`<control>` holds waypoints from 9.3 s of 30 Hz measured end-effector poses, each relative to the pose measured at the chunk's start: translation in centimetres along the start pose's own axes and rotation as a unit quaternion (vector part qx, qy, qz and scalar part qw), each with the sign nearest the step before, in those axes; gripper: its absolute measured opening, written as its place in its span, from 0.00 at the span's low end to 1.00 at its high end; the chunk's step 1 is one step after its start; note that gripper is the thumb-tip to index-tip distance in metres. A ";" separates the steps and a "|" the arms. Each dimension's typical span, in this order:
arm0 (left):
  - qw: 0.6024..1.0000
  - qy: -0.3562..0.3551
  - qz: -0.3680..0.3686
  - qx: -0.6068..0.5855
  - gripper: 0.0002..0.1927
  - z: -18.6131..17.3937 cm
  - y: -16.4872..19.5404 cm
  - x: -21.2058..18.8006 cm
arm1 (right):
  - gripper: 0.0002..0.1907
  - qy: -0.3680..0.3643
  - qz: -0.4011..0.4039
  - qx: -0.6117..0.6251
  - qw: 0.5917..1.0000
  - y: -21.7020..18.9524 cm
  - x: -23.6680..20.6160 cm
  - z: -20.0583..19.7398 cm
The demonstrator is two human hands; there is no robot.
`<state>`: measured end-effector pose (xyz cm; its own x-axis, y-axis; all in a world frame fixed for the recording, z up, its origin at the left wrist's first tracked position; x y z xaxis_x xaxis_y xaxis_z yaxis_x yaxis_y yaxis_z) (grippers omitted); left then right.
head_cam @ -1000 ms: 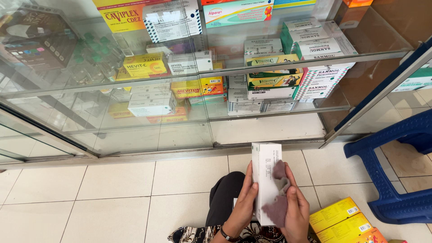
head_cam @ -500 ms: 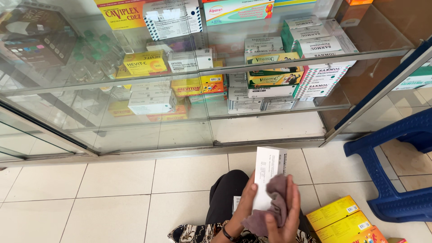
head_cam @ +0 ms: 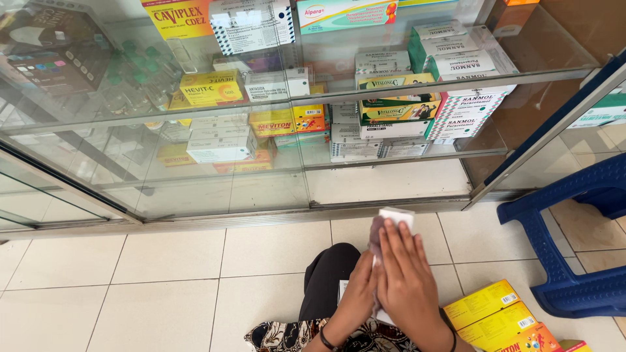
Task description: The person sits on the floor in front of a glass pharmacy display cabinet and wipes medicine boxes one at a time with a cloth, turning each box to wipe its sides. The person places the wiped boxes back onto the cabinet shelf.
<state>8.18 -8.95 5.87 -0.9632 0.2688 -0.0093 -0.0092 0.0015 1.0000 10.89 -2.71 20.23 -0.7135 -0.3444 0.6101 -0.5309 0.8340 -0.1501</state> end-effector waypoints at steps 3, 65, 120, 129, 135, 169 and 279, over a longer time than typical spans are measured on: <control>0.993 0.030 0.054 0.096 0.26 -0.4 2.9 -1.0 | 0.28 0.018 0.009 -0.020 1.000 0.5 1.4 -1.0; 0.939 -0.054 -0.097 -0.324 0.35 -0.8 -2.0 0.5 | 0.26 0.081 -0.009 0.228 0.970 -1.3 0.8 -0.6; 0.925 0.069 0.345 -0.142 0.58 -4.1 5.3 -0.3 | 0.21 0.211 0.343 0.688 0.604 16.3 -10.5 10.8; 0.950 -0.074 0.237 -0.190 0.55 -5.1 4.5 2.5 | 0.30 -0.024 0.349 0.622 0.700 18.9 -10.7 12.2; 0.941 -0.023 0.141 -0.306 0.60 -6.2 4.1 4.6 | 0.32 0.087 0.363 0.679 0.633 20.7 -9.3 10.0; 0.946 0.251 0.121 0.166 0.35 -5.8 -2.4 29.0 | 0.25 0.262 0.288 0.107 0.915 31.2 6.5 16.5; 0.959 0.227 0.157 -0.065 0.33 -7.0 3.5 3.0 | 0.07 0.264 -0.324 -0.005 0.908 0.7 2.5 0.8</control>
<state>3.37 -14.88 9.34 -0.9415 -0.2108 0.2631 0.2952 -0.1383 0.9454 8.31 -3.32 21.04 0.0677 -0.5123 0.8561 -0.7552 0.5345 0.3795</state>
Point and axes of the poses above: each hand's wrist, its own x-axis towards the middle knuckle, its own z-axis out of the palm, y = z × x, the point moved 10 cm from there along x, towards the middle knuckle, and after that the axes turned 6 degrees about -z, right-handed, at the moved point
